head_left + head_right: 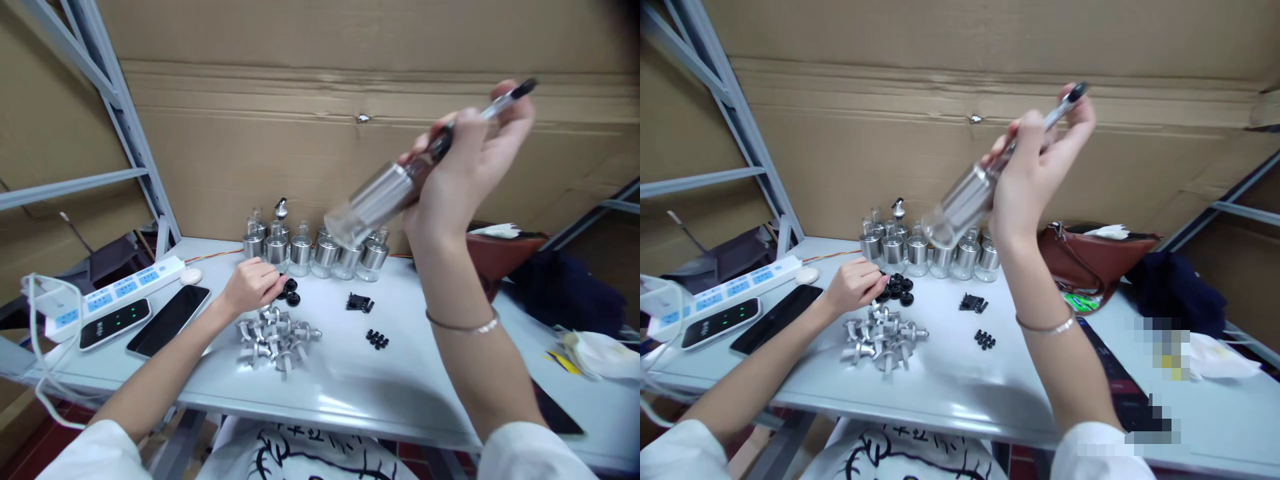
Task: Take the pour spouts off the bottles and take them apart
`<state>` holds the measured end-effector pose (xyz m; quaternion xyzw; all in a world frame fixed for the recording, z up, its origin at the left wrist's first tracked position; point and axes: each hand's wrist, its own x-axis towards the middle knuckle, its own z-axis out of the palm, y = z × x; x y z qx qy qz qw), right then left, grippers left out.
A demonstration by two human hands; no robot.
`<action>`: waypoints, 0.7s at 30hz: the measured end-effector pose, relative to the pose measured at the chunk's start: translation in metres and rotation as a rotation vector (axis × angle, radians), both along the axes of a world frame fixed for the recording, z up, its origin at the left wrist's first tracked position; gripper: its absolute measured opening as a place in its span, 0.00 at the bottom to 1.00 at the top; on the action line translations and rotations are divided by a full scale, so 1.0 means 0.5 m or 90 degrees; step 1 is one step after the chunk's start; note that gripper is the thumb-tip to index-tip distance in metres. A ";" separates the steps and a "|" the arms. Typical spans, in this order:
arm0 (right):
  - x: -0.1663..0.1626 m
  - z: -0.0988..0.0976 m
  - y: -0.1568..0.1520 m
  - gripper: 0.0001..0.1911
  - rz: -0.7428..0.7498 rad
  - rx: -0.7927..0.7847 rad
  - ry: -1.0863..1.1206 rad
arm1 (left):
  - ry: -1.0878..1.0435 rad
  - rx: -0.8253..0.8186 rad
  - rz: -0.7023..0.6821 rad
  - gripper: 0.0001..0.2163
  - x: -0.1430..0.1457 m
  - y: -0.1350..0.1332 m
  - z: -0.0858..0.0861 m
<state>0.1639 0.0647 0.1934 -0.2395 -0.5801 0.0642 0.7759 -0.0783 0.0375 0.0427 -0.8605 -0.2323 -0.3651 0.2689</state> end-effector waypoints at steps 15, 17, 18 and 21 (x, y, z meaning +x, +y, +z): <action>0.009 -0.317 -0.110 0.19 0.089 -0.319 -0.213 | 0.057 0.004 -0.031 0.19 0.019 -0.024 0.005; 0.007 -0.322 -0.114 0.18 0.098 -0.314 -0.208 | 0.050 0.014 -0.039 0.18 0.019 -0.028 0.009; 0.005 -0.323 -0.117 0.17 0.101 -0.314 -0.208 | 0.050 0.019 -0.041 0.18 0.019 -0.030 0.010; 0.001 -0.322 -0.126 0.17 0.111 -0.320 -0.215 | 0.060 0.030 -0.030 0.19 0.018 -0.036 0.014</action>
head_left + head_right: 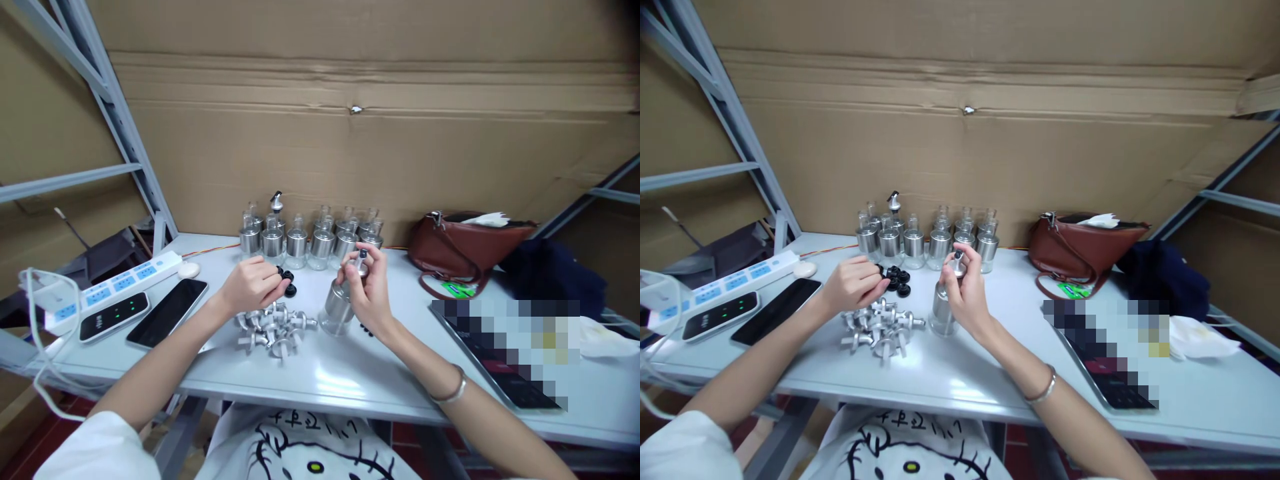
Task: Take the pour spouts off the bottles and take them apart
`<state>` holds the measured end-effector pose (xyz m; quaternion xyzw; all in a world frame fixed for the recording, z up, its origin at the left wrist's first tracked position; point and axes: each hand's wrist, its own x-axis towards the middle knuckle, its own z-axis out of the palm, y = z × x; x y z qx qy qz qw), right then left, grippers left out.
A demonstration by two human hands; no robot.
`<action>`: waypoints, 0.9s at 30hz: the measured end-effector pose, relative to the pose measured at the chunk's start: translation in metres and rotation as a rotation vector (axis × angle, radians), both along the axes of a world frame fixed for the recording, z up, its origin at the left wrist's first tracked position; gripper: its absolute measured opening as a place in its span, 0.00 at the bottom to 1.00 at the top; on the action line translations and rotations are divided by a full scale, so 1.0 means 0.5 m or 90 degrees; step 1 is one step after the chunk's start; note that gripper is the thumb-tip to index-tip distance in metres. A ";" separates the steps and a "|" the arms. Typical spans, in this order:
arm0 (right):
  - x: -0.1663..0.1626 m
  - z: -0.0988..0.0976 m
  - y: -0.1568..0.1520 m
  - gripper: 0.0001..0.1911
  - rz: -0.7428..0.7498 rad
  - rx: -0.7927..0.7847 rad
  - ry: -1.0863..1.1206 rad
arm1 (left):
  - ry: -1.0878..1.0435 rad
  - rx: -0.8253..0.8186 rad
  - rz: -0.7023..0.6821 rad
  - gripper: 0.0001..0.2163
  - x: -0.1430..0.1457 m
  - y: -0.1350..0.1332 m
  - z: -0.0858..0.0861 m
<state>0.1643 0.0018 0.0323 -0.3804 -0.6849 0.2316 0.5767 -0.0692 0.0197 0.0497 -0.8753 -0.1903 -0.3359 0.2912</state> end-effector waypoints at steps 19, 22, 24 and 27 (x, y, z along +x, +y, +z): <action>-0.011 -0.039 -0.026 0.15 0.097 0.126 0.096 | 0.006 0.042 -0.048 0.18 0.011 -0.006 -0.003; -0.009 -0.037 -0.026 0.14 0.121 0.107 0.125 | 0.013 0.038 -0.049 0.17 0.015 -0.010 -0.003; -0.007 -0.037 -0.026 0.14 0.136 0.096 0.136 | 0.016 0.033 -0.053 0.17 0.020 -0.015 -0.004; -0.004 -0.039 -0.026 0.15 0.134 0.110 0.106 | 0.016 0.014 -0.056 0.17 0.029 -0.026 -0.007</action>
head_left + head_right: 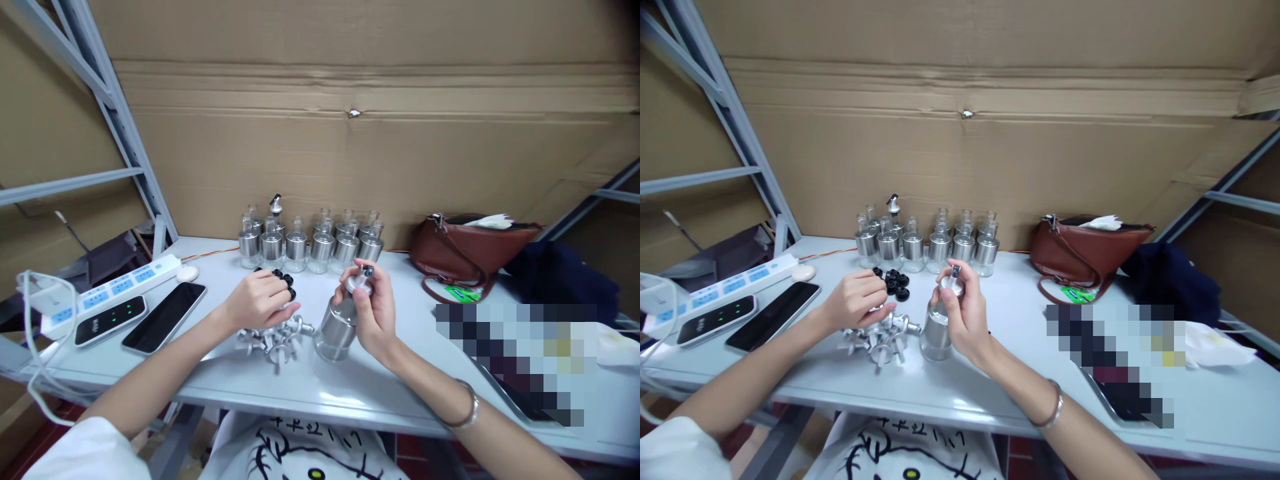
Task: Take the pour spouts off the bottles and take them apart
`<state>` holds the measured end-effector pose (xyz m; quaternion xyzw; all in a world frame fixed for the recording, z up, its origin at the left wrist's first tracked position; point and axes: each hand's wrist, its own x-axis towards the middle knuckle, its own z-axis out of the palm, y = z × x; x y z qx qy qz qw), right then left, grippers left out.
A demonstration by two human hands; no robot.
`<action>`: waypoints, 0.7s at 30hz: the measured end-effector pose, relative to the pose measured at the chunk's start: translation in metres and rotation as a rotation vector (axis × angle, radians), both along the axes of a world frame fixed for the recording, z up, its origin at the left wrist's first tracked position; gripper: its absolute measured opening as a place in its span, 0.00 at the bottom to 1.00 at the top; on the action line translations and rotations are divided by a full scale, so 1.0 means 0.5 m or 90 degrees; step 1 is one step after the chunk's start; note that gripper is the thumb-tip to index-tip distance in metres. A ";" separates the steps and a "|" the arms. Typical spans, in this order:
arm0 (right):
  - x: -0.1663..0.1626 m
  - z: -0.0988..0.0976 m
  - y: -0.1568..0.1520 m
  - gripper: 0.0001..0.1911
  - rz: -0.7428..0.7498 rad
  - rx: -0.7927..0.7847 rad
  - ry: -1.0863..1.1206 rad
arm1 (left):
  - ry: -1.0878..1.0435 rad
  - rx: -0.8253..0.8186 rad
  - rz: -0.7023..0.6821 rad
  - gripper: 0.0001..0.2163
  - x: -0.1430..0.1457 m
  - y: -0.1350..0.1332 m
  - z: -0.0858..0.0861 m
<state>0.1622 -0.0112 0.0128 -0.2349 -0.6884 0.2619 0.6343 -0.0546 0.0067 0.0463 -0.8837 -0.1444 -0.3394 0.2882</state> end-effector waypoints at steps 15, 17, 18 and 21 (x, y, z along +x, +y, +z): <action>0.007 0.021 -0.005 0.15 -0.046 -0.037 -0.027 | 0.015 -0.034 -0.018 0.17 0.016 -0.018 -0.007; 0.005 0.021 -0.006 0.15 -0.051 -0.044 -0.024 | 0.009 -0.027 -0.016 0.17 0.016 -0.019 -0.005; 0.005 0.021 -0.006 0.15 -0.051 -0.048 -0.023 | 0.001 -0.021 -0.014 0.16 0.016 -0.019 -0.004; 0.005 0.022 -0.007 0.18 -0.046 -0.069 -0.011 | -0.048 0.006 -0.006 0.16 0.013 -0.022 -0.003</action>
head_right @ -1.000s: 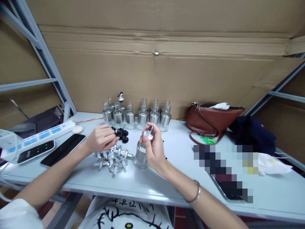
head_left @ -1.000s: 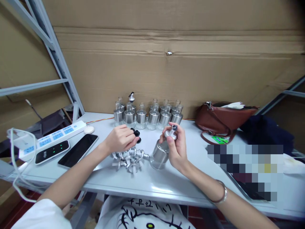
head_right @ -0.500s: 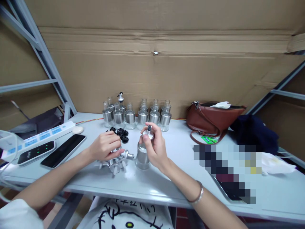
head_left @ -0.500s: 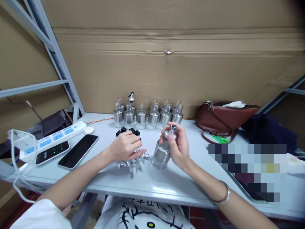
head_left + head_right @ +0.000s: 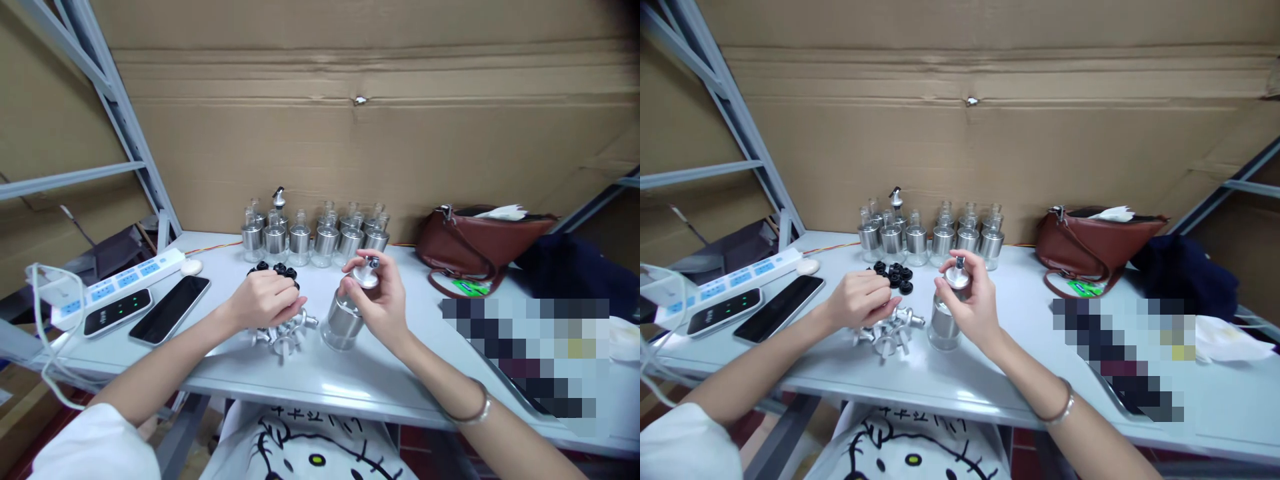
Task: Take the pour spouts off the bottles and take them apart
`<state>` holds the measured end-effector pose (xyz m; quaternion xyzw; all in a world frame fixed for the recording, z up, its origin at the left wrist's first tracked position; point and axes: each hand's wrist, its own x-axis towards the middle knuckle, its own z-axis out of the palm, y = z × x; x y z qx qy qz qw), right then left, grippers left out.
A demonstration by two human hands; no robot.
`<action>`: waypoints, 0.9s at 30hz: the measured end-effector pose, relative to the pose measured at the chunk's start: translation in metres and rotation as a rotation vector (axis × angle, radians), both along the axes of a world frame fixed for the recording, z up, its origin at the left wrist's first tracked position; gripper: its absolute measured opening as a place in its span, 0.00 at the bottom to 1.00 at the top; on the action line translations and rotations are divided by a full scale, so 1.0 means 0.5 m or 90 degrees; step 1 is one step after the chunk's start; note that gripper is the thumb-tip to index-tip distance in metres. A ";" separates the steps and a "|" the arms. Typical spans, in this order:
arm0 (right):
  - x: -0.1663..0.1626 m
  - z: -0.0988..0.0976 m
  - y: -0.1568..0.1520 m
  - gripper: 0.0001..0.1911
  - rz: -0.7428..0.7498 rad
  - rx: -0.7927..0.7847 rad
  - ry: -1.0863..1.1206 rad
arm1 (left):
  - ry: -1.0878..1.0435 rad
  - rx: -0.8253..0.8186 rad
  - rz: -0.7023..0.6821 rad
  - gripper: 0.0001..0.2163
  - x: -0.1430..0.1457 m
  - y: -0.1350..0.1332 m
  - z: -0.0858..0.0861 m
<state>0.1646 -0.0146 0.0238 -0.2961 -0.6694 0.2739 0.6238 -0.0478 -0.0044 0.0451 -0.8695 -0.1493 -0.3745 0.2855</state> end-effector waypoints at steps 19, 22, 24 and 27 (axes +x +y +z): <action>-0.008 0.027 -0.014 0.13 0.055 -0.090 0.022 | -0.092 -0.119 -0.041 0.15 0.016 -0.015 -0.026; -0.008 0.025 -0.015 0.12 0.087 -0.092 0.020 | -0.120 -0.311 -0.045 0.10 0.031 -0.033 -0.026; -0.007 0.025 -0.015 0.12 0.100 -0.070 -0.017 | -0.118 -0.447 -0.043 0.22 0.043 -0.042 -0.021; -0.002 0.029 -0.015 0.16 0.079 0.015 -0.120 | -0.122 -0.641 -0.044 0.37 0.063 -0.043 -0.012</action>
